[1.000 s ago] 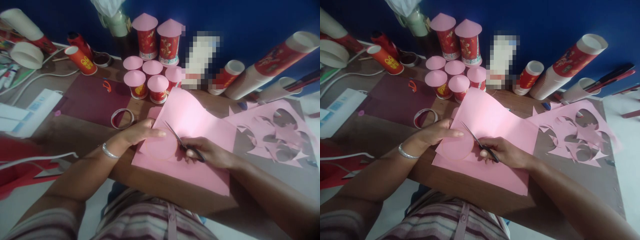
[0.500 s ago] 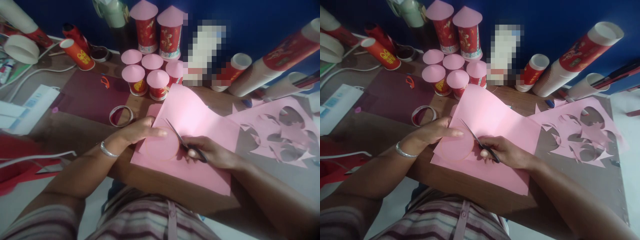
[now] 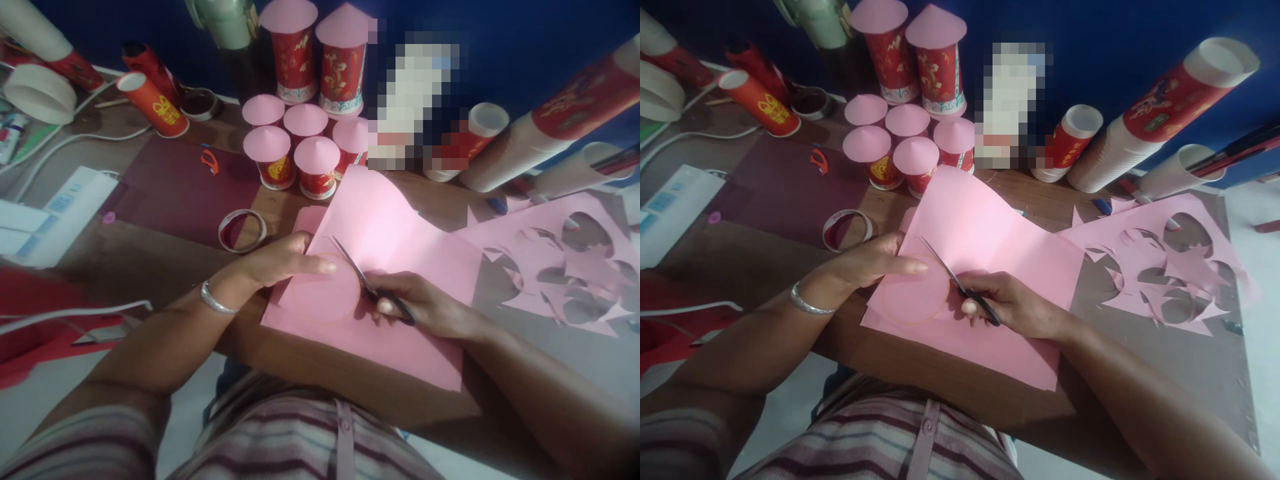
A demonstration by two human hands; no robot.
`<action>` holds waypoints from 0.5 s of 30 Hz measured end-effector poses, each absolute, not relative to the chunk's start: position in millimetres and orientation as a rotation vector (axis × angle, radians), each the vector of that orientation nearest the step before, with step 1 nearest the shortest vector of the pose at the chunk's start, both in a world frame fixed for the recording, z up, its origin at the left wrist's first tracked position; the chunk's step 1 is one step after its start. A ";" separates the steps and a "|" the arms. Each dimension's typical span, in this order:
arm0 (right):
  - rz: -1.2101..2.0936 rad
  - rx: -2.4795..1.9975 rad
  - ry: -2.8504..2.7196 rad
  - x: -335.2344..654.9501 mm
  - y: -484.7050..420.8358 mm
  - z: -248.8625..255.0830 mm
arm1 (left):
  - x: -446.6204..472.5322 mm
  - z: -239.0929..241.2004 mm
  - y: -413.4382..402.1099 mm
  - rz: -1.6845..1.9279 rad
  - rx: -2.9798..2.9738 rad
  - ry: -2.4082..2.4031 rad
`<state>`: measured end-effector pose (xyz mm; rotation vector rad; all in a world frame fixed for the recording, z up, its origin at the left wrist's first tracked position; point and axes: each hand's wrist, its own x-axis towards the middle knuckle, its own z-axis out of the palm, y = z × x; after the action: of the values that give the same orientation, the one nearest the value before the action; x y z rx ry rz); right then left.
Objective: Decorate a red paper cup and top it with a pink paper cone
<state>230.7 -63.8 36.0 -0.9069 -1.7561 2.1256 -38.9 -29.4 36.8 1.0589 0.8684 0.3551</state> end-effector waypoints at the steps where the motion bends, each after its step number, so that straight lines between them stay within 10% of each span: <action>1: 2.127 -0.909 -1.755 231.0 -63.9 35.6 | -39.0 36.7 -29.5 0.360 1.064 0.867; 15: 2.156 -0.913 -1.710 231.8 -63.8 32.2 | -39.2 40.8 -27.6 0.316 1.063 0.895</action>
<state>231.8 -63.8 32.2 -0.9129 -1.7096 2.1562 -39.2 -27.6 40.8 1.0634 0.8953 0.3163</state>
